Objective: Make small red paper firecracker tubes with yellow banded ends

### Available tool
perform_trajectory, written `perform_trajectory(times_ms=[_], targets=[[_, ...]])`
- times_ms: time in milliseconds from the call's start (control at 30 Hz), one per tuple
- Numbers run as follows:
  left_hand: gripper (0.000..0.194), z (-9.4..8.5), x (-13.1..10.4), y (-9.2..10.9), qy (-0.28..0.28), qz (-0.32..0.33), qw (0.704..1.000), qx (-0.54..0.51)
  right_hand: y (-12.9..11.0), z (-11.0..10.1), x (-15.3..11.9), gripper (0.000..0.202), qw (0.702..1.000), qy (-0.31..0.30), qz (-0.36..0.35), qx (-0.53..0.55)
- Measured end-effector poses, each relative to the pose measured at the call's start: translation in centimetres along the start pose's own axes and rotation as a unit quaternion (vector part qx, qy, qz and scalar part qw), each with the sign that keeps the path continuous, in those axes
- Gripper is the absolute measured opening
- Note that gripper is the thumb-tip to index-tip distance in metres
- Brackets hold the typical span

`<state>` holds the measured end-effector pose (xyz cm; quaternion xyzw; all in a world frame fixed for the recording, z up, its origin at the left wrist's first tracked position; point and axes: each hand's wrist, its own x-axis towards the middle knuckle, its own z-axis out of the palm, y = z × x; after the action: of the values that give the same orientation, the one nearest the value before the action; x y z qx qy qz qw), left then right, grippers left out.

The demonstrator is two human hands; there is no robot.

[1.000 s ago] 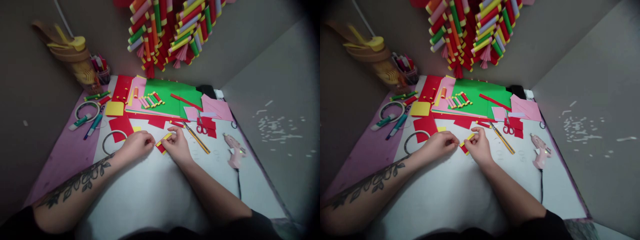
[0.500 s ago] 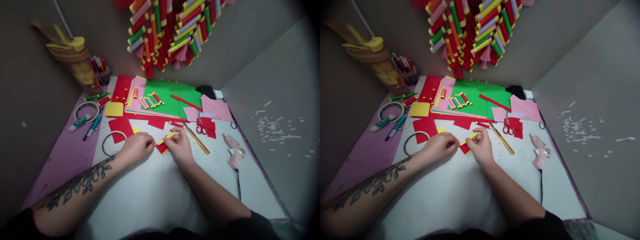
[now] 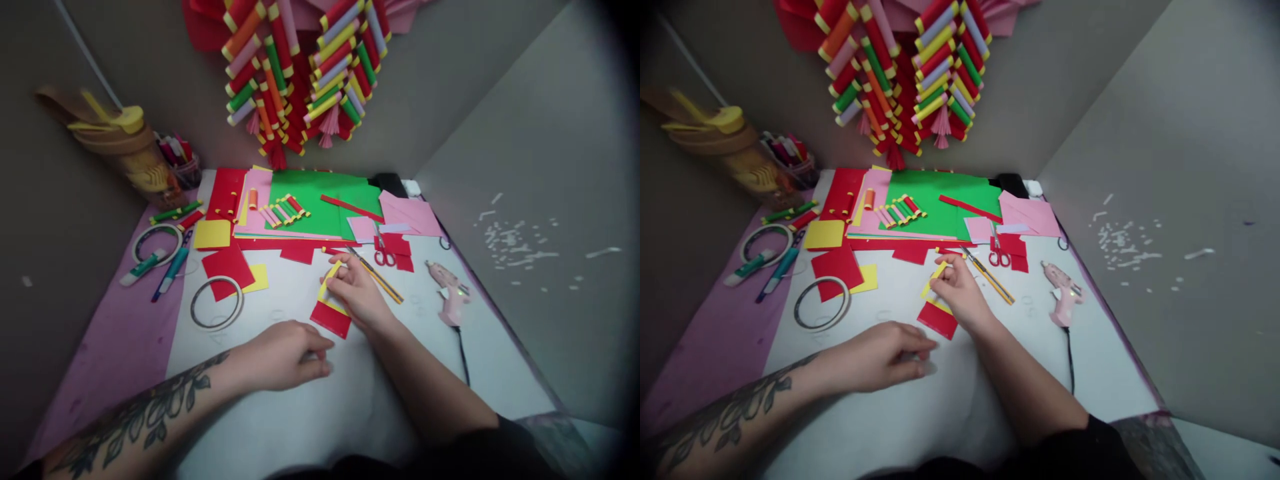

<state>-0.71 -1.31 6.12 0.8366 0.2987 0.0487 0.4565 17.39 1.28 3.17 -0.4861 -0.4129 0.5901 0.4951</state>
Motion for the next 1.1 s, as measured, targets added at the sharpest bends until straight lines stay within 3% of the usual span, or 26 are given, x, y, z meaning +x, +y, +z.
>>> perform_trajectory(times_ms=[67,200,300,533,667,867,1000,1100], targets=[[0.022,-0.4,0.1,0.3,-0.008,0.025,1.000,0.009,-0.5,-0.2,0.2,0.034,0.999,0.016,-0.030,0.021],[0.031,-1.1,1.7,-0.5,0.104,0.030,0.985,0.131,-1.3,-1.4,0.7,0.031,0.992,0.103,-0.069,0.026],[0.037,-1.1,3.9,-1.2,0.084,0.045,0.979,0.183,-1.3,-1.6,0.9,0.030,0.987,0.135,-0.080,0.028],[0.031,-1.5,7.0,-0.7,-0.008,-0.026,0.969,0.246,-1.0,-1.2,0.6,0.029,0.988,0.122,-0.092,0.004],[0.013,-2.3,6.2,-1.8,0.021,-0.058,0.980,0.189,-1.2,-1.6,0.4,0.028,0.987,0.129,-0.092,0.006],[0.015,-3.8,3.5,-4.0,0.108,-0.146,0.974,0.137,-1.0,-1.7,0.0,0.027,0.989,0.129,-0.067,-0.014],[0.015,-3.9,3.2,-4.3,0.156,-0.174,0.961,0.146,-0.5,-0.9,-0.3,0.030,0.994,0.080,-0.021,-0.075],[0.016,-3.5,3.2,-4.1,0.202,-0.149,0.956,0.151,-0.3,-0.3,-0.5,0.032,0.990,0.043,0.002,-0.133]])
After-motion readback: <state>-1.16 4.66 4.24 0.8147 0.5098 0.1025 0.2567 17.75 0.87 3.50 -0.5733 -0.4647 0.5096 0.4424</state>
